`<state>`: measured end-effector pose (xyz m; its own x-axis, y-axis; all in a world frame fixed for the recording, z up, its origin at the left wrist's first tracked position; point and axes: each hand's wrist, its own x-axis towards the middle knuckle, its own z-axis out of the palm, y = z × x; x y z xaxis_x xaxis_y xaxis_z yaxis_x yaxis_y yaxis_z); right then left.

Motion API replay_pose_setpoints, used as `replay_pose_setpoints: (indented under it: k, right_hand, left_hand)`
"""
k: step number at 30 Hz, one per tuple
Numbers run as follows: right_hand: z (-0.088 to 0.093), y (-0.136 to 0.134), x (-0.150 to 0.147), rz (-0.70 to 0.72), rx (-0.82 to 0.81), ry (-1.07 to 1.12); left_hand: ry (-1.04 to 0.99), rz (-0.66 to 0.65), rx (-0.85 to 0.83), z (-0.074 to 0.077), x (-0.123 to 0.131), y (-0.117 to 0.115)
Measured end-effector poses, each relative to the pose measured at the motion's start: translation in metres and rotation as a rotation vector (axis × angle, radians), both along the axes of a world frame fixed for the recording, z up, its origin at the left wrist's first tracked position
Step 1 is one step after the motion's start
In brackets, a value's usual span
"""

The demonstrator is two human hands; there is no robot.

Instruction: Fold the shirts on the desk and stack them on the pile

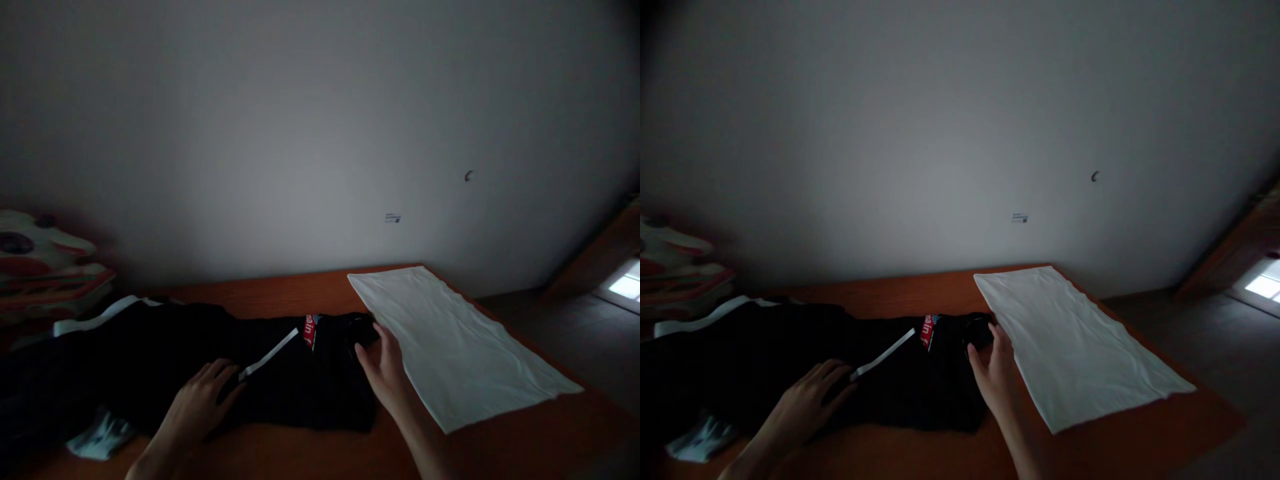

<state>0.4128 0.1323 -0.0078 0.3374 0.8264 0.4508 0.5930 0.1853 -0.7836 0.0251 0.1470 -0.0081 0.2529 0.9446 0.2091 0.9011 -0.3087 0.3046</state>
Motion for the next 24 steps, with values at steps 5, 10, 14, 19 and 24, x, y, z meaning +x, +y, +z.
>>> replay_pose_setpoints:
  k: [5,10,14,19,24]
  right_hand:
    - [-0.006,-0.054,-0.03,0.218,-0.334,-0.107]
    - [-0.026,-0.077,-0.054,0.276,-0.564,0.056]
    - [-0.017,-0.079,-0.062,0.373,-0.639,0.147]
    - [0.013,-0.047,-0.063,0.458,-0.739,0.534]
    - [0.0,-0.001,-0.062,0.431,-0.569,0.72]
  left_hand:
    - [-0.257,0.087,-0.079,0.006,0.036,-0.007]
    - [-0.791,0.192,-0.395,0.014,0.077,-0.027]
    - [-1.241,0.299,-0.636,0.014,0.11,-0.045]
    - [-1.284,0.081,-0.903,0.03,0.149,-0.072]
    - [-0.958,-0.343,-0.758,0.069,0.134,-0.065]
